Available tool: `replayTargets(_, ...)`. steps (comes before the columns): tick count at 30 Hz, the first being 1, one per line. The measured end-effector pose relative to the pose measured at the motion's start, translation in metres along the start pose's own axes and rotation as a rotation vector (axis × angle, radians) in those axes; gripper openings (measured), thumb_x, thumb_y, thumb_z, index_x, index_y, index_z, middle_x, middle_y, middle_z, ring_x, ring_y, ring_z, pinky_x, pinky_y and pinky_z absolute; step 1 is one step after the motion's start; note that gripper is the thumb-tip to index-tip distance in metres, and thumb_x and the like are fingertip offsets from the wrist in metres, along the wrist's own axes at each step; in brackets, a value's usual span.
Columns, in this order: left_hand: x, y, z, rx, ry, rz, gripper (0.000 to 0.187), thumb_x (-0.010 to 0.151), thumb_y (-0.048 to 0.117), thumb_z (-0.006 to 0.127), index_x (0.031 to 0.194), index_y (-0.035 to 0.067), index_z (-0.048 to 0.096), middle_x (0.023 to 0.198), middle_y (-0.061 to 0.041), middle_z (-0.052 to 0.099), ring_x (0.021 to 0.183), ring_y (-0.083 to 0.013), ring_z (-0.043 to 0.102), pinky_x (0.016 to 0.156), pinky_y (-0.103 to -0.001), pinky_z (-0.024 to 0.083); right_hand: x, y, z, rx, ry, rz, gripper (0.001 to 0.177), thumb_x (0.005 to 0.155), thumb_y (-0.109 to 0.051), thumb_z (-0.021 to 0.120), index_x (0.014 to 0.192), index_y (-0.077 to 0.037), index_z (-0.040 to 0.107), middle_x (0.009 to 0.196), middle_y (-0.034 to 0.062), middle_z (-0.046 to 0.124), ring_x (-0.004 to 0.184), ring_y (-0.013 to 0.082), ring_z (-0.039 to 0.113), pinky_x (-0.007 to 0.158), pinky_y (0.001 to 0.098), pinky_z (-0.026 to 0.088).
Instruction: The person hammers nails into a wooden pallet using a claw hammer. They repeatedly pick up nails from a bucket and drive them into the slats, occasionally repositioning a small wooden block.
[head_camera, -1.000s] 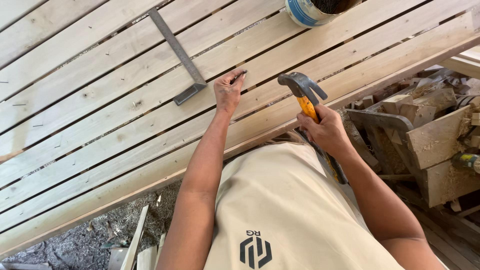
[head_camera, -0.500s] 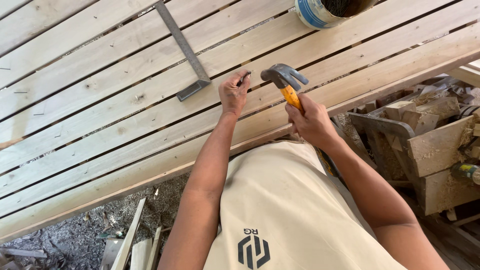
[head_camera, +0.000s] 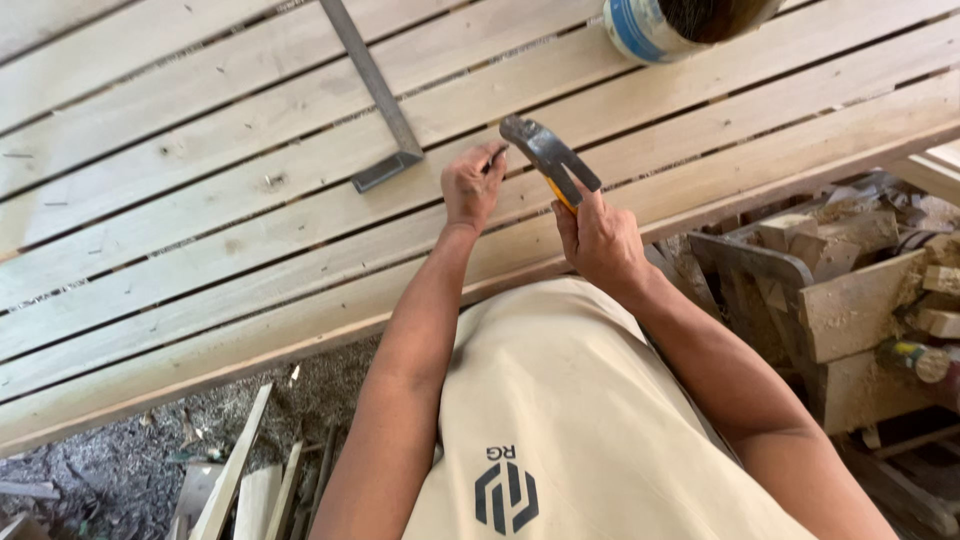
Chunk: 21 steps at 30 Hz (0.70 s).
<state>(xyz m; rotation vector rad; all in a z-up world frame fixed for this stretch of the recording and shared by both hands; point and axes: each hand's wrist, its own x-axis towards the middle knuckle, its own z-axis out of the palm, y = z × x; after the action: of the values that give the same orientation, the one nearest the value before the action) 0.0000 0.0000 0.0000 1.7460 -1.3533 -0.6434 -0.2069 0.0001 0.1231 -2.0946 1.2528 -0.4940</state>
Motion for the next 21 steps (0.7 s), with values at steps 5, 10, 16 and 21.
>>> replayTargets(5, 0.004, 0.004, 0.001, -0.049, -0.005, -0.088, 0.013, 0.088, 0.011, 0.073, 0.1, 0.01, 0.078, 0.09, -0.012, 0.075, 0.08, -0.0288, 0.073, 0.069, -0.037, 0.057, 0.017, 0.0, 0.007, -0.142, -0.187, 0.155, 0.028, 0.107, -0.023, 0.059, 0.113, 0.003, 0.049, 0.062, 0.021, 0.062, 0.047, 0.0398, 0.059, 0.042, 0.0502, 0.045)
replayTargets(10, 0.009, 0.006, -0.003, -0.022, 0.007, -0.046, 0.01, 0.088, 0.012, 0.074, 0.098, 0.01, 0.077, 0.089, -0.012, 0.074, 0.079, -0.0294, 0.072, 0.069, -0.038, 0.056, 0.023, 0.001, 0.011, -0.096, -0.134, 0.119, 0.026, 0.109, -0.024, 0.057, 0.105, 0.0, 0.047, 0.062, 0.0196, 0.062, 0.05, 0.0401, 0.059, 0.044, 0.0502, 0.046)
replayTargets(16, 0.003, 0.002, -0.003, -0.022, -0.011, -0.123, 0.01, 0.088, 0.013, 0.074, 0.097, 0.01, 0.077, 0.086, -0.012, 0.073, 0.076, -0.0305, 0.07, 0.067, -0.039, 0.054, 0.008, 0.005, 0.018, -0.067, -0.085, 0.057, 0.031, 0.107, -0.023, 0.056, 0.118, 0.004, 0.047, 0.061, 0.0195, 0.061, 0.05, 0.0399, 0.06, 0.044, 0.0498, 0.046)
replayTargets(21, 0.003, 0.0, 0.004, -0.061, -0.015, -0.064, 0.01, 0.088, 0.014, 0.074, 0.096, 0.009, 0.077, 0.086, -0.012, 0.072, 0.077, -0.0276, 0.07, 0.067, -0.037, 0.056, 0.016, 0.014, 0.015, -0.044, -0.062, 0.084, 0.024, 0.106, -0.019, 0.063, 0.109, -0.001, 0.047, 0.065, 0.0197, 0.062, 0.054, 0.0425, 0.06, 0.047, 0.0517, 0.045)
